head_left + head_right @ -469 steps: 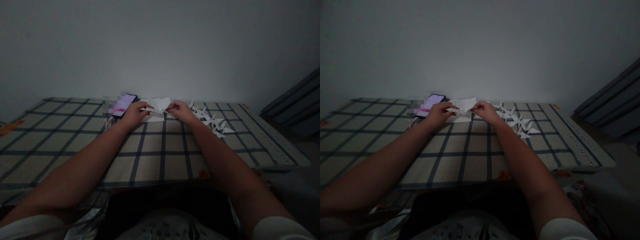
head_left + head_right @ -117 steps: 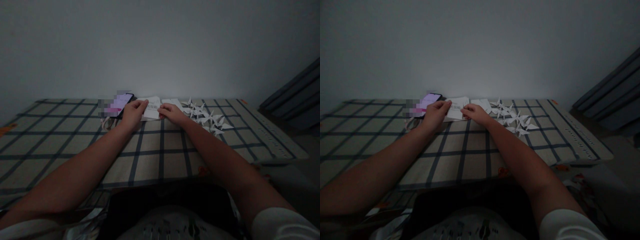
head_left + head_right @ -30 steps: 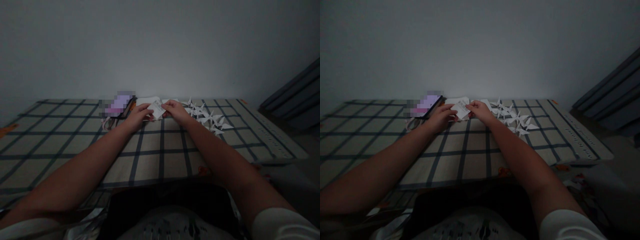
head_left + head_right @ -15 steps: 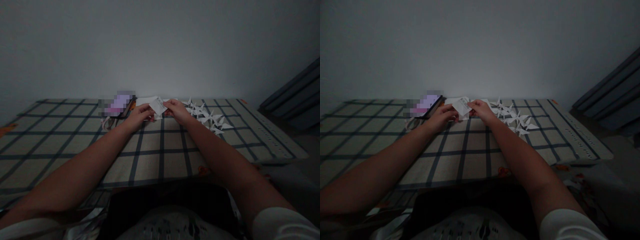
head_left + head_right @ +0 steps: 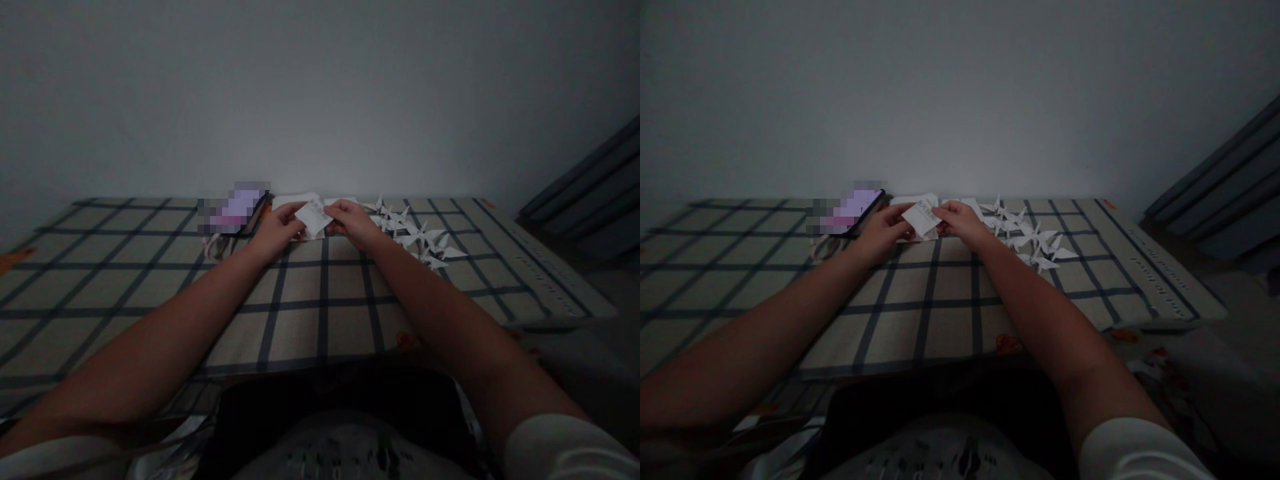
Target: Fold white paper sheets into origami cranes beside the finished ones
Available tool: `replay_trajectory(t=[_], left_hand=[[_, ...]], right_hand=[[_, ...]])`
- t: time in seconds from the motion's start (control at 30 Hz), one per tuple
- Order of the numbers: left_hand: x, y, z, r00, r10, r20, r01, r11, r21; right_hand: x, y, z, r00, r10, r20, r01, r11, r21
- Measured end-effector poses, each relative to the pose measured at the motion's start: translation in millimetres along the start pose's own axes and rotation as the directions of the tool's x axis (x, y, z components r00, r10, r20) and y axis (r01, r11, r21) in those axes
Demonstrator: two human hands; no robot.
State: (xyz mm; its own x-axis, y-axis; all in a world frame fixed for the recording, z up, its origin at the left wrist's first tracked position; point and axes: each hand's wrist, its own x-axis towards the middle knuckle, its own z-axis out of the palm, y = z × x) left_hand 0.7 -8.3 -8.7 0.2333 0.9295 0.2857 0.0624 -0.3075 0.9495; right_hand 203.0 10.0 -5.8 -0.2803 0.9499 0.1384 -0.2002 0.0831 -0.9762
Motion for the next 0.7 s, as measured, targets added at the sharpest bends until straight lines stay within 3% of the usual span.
replay_trajectory(t=[0.23, 0.47, 0.7], left_hand=[[-4, 5, 1.2, 0.987, 0.157, -0.031, -0.148, 0.971, 0.186], [-11, 15, 3.2, 0.990, 0.105, -0.091, -0.077, 0.960, 0.270], [-7, 11, 1.1, 0.993, 0.070, -0.091, -0.042, 0.960, 0.279]], right_hand=[[0, 3, 1, 0.999, 0.006, 0.033, -0.003, 0.996, -0.087], [-5, -5, 6, 0.998, -0.062, -0.005, 0.062, 0.996, -0.064], [-4, 3, 4, 0.984, -0.119, 0.132, 0.151, 0.950, -0.273]])
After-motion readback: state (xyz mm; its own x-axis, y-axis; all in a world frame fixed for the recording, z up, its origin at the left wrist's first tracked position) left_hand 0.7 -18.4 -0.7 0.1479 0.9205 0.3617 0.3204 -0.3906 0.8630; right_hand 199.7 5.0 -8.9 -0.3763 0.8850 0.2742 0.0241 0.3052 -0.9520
